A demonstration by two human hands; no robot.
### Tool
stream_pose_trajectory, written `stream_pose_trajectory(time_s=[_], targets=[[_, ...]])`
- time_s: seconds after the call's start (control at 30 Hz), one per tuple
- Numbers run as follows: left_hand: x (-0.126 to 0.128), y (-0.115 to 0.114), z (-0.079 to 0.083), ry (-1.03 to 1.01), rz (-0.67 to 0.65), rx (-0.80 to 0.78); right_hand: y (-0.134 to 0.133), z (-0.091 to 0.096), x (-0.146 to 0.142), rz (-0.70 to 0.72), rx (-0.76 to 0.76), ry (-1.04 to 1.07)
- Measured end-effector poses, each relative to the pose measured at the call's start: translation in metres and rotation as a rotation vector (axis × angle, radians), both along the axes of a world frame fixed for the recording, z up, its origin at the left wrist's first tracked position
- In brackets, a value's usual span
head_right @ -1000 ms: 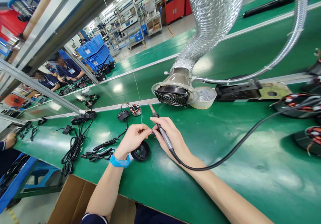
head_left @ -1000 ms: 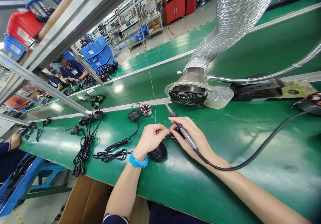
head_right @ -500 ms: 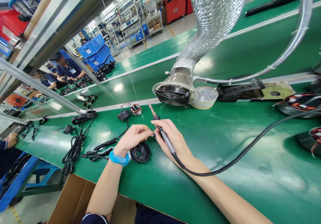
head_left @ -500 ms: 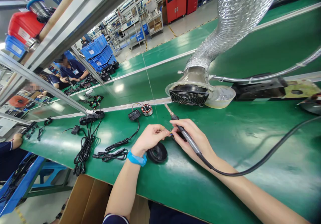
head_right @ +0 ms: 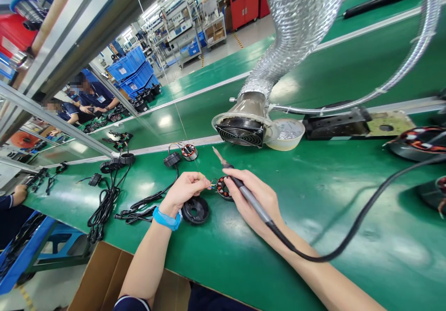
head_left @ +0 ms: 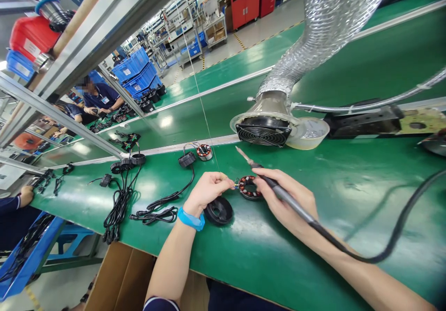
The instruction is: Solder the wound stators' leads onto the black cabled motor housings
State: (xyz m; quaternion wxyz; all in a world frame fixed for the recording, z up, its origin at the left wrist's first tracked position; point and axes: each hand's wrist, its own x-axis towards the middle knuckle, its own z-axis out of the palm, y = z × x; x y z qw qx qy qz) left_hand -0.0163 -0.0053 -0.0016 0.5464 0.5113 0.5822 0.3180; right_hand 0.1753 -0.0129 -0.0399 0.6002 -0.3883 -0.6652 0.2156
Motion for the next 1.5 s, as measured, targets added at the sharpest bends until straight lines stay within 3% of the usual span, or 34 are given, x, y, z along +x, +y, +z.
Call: stream_pose_trajectory(time_s=[0.13,0.67,0.93,1.1,1.5], targets=[[-0.001,0.000,-0.001,0.008,-0.002,0.003,-0.010,-0.001,0.014,-0.101,-0.074,0.067],[0.002,-0.001,0.003,0.020,0.014,-0.006,-0.015,0.004,0.011,-0.055,0.042,-0.003],[0.002,-0.001,0.003,0.031,0.017,-0.002,-0.016,-0.002,0.008,-0.024,-0.078,0.079],[0.002,-0.001,0.001,0.034,0.010,0.006,-0.016,0.005,0.005,0.001,-0.171,0.274],[0.001,-0.001,0.002,0.027,0.010,0.003,-0.015,0.002,0.007,-0.016,-0.177,0.318]])
